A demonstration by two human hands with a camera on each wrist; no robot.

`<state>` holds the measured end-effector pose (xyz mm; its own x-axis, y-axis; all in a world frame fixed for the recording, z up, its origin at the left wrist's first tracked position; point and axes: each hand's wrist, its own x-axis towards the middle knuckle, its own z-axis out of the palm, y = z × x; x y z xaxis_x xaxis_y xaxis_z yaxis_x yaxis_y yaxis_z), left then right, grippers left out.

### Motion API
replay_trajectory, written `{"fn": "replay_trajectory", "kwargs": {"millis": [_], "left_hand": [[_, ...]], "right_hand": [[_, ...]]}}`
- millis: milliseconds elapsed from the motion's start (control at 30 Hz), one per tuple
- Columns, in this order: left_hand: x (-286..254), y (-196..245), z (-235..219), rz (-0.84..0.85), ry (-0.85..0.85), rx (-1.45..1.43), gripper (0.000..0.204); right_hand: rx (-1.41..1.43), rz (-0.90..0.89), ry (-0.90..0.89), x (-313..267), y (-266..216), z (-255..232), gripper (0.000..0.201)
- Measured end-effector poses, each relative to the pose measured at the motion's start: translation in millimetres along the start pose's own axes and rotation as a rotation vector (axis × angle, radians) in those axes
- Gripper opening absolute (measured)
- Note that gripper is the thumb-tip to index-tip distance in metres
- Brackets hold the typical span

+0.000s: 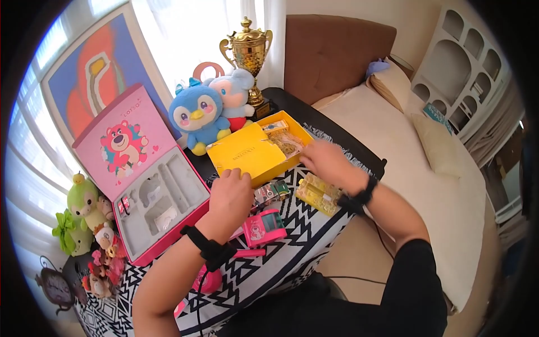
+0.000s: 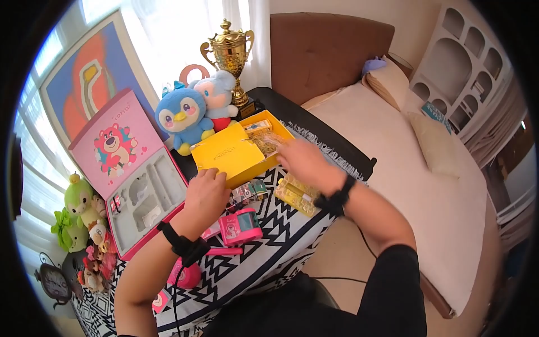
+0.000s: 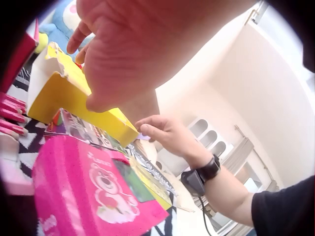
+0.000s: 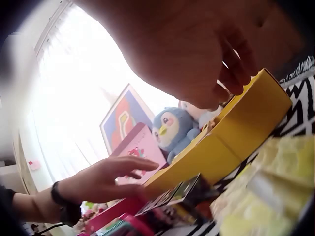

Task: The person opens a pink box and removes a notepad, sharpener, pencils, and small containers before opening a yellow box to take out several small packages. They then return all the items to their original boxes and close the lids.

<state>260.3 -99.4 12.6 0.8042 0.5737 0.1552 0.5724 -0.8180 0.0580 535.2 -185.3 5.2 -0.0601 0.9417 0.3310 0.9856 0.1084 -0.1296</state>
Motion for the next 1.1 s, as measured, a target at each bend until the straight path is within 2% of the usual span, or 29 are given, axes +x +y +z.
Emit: {"fn": "replay_trajectory", "kwargs": {"millis": [67, 200, 267, 367, 400, 500, 600, 700, 767, 867, 1000, 1067, 1100], "left_hand": [[-4, -14, 16, 0.084, 0.171, 0.045, 0.031], [-5, -21, 23, 0.084, 0.144, -0.040, 0.029], [-3, -21, 20, 0.019, 0.031, -0.108, 0.038], [-1, -21, 18, 0.020, 0.015, -0.089, 0.039], [0, -22, 25, 0.067, 0.131, -0.078, 0.022], [2, -19, 25, 0.048, 0.097, -0.069, 0.018], [2, -18, 26, 0.046, 0.113, -0.052, 0.017], [2, -18, 29, 0.051, 0.114, -0.043, 0.017], [1, -18, 27, 0.052, 0.114, -0.038, 0.017], [2, -16, 26, 0.056, 0.106, -0.026, 0.017], [1, -15, 23, 0.050, 0.095, -0.018, 0.018], [1, -16, 23, 0.046, 0.088, -0.017, 0.019], [1, -15, 23, 0.048, 0.081, -0.018, 0.019]], "right_hand": [[-0.041, -0.030, -0.035, 42, 29, 19, 0.016], [-0.066, -0.118, -0.056, 109, 62, 51, 0.018], [-0.263, -0.054, -0.242, 132, 60, 60, 0.021], [-0.296, 0.011, -0.340, 148, 51, 63, 0.023], [-0.296, 0.006, -0.340, 150, 49, 65, 0.023], [-0.297, 0.054, -0.348, 152, 46, 70, 0.024], [-0.420, -0.009, -0.369, 149, 41, 65, 0.025], [-0.369, -0.007, -0.280, 145, 38, 59, 0.027], [-0.385, -0.070, -0.182, 141, 36, 50, 0.025], [-0.358, -0.034, -0.193, 138, 33, 38, 0.017], [-0.372, -0.034, -0.185, 125, 36, 26, 0.017], [-0.294, 0.021, -0.059, 111, 41, 15, 0.019], [-0.295, 0.022, -0.060, 106, 41, 12, 0.019]]}}
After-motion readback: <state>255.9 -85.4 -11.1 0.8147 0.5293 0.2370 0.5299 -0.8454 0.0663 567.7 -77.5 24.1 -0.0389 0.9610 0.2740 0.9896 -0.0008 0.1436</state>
